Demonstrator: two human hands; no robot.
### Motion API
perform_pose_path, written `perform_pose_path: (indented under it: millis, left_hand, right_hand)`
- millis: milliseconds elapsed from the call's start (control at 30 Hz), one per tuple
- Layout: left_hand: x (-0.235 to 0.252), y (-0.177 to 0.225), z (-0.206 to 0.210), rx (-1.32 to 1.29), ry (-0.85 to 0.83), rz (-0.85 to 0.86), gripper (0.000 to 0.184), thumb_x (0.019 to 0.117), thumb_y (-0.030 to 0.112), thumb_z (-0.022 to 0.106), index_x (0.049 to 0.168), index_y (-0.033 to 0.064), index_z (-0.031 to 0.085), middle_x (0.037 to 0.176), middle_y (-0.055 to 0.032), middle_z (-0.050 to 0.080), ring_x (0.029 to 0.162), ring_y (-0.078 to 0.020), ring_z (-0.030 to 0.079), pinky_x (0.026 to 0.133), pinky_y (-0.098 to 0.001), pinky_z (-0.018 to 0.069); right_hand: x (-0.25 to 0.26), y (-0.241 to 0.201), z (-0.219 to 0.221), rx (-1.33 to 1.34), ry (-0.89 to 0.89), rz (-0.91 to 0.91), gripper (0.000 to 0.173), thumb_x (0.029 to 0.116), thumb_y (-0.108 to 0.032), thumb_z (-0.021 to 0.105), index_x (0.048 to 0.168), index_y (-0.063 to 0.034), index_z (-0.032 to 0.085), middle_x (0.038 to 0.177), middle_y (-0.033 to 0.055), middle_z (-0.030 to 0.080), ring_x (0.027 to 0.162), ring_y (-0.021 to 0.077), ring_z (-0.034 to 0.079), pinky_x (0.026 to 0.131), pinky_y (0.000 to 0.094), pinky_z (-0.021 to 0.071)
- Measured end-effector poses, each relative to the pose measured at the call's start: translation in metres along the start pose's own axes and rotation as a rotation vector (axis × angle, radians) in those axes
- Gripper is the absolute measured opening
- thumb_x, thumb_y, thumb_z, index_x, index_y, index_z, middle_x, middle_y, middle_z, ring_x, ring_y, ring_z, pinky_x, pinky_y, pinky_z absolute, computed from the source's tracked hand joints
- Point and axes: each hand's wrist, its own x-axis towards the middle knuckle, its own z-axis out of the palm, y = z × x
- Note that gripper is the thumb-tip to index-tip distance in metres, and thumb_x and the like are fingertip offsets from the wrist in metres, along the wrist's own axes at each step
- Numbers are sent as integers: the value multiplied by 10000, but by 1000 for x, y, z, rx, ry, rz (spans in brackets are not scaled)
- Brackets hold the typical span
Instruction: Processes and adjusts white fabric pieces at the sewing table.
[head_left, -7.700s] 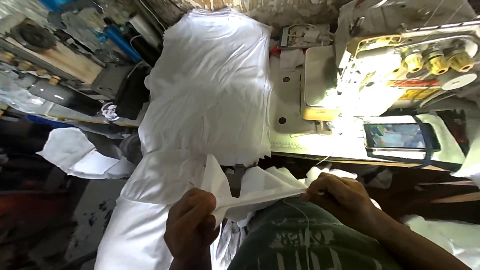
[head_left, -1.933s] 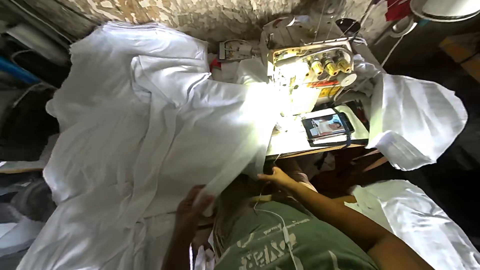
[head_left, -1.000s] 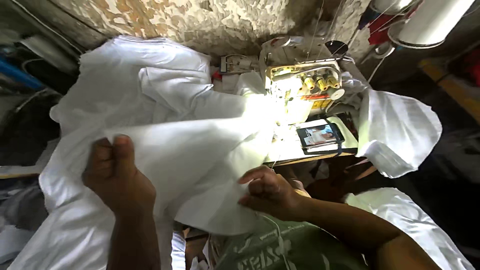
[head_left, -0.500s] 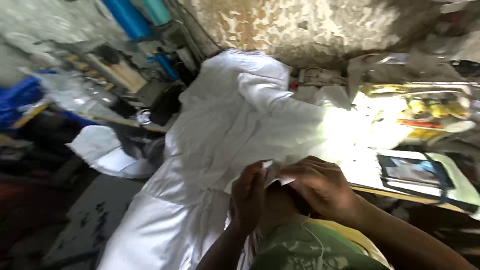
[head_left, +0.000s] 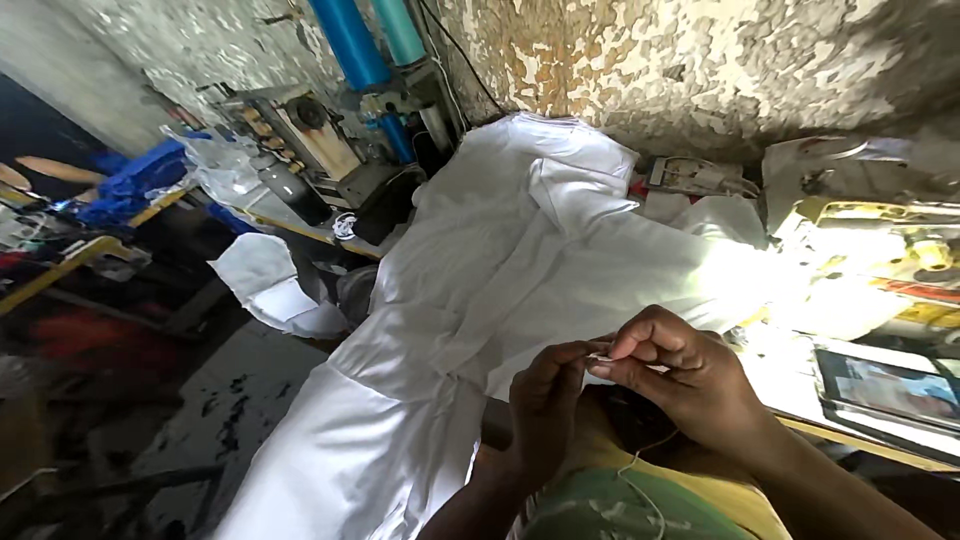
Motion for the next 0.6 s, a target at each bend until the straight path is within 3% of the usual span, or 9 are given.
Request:
perform_pose_path:
  millis: [600]
  left_hand:
    - [-1, 4, 6, 73, -146, 54, 272, 1056, 46, 458, 1168, 79, 704, 1155, 124, 728, 1081, 82, 631, 958, -137, 503]
  right_hand:
    - [-10, -6, -12, 114, 26, 130, 143, 923, -201, 748, 907, -130, 624, 787, -131, 678, 760, -101, 620, 698, 77, 503]
